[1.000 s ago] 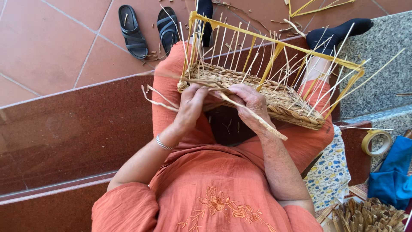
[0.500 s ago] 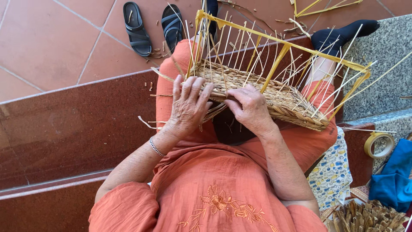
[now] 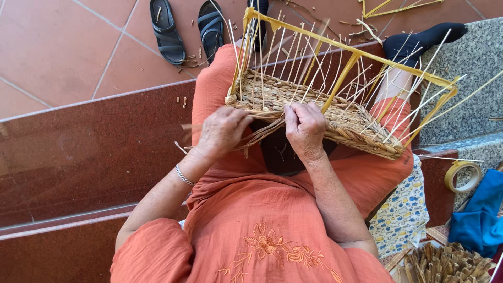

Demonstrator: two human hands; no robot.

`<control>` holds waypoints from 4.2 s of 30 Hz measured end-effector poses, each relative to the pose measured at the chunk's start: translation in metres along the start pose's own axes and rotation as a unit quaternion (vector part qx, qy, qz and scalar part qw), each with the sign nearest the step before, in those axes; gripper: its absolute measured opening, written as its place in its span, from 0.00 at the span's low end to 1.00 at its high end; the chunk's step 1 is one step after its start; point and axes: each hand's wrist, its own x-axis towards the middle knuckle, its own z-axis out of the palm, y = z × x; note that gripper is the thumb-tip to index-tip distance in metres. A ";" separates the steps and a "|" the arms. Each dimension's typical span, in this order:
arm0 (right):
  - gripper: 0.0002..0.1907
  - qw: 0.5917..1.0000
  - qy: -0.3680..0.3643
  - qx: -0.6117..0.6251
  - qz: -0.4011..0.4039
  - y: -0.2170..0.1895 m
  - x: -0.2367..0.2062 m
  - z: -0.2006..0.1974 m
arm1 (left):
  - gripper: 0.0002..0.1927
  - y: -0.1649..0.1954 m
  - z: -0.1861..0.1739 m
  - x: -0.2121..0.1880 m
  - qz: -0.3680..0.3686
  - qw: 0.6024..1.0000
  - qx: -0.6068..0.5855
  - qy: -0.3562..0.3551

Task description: The person weaves a basket by hand, threading dried plant fibers through a rectangular frame held between their legs. They repeatedly pull and tuck the fibers to build up the basket's base.

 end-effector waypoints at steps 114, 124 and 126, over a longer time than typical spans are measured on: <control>0.32 0.951 0.215 0.078 0.207 0.109 0.020 -0.178 | 0.14 0.070 -0.041 0.074 -0.086 0.967 -0.185 0.155; 0.39 0.914 0.276 0.201 0.220 0.120 0.046 -0.183 | 0.18 0.095 -0.030 0.088 -0.082 0.939 -0.313 0.115; 0.36 0.919 0.275 0.175 0.223 0.121 0.043 -0.183 | 0.20 0.095 -0.035 0.084 -0.089 0.948 -0.285 0.106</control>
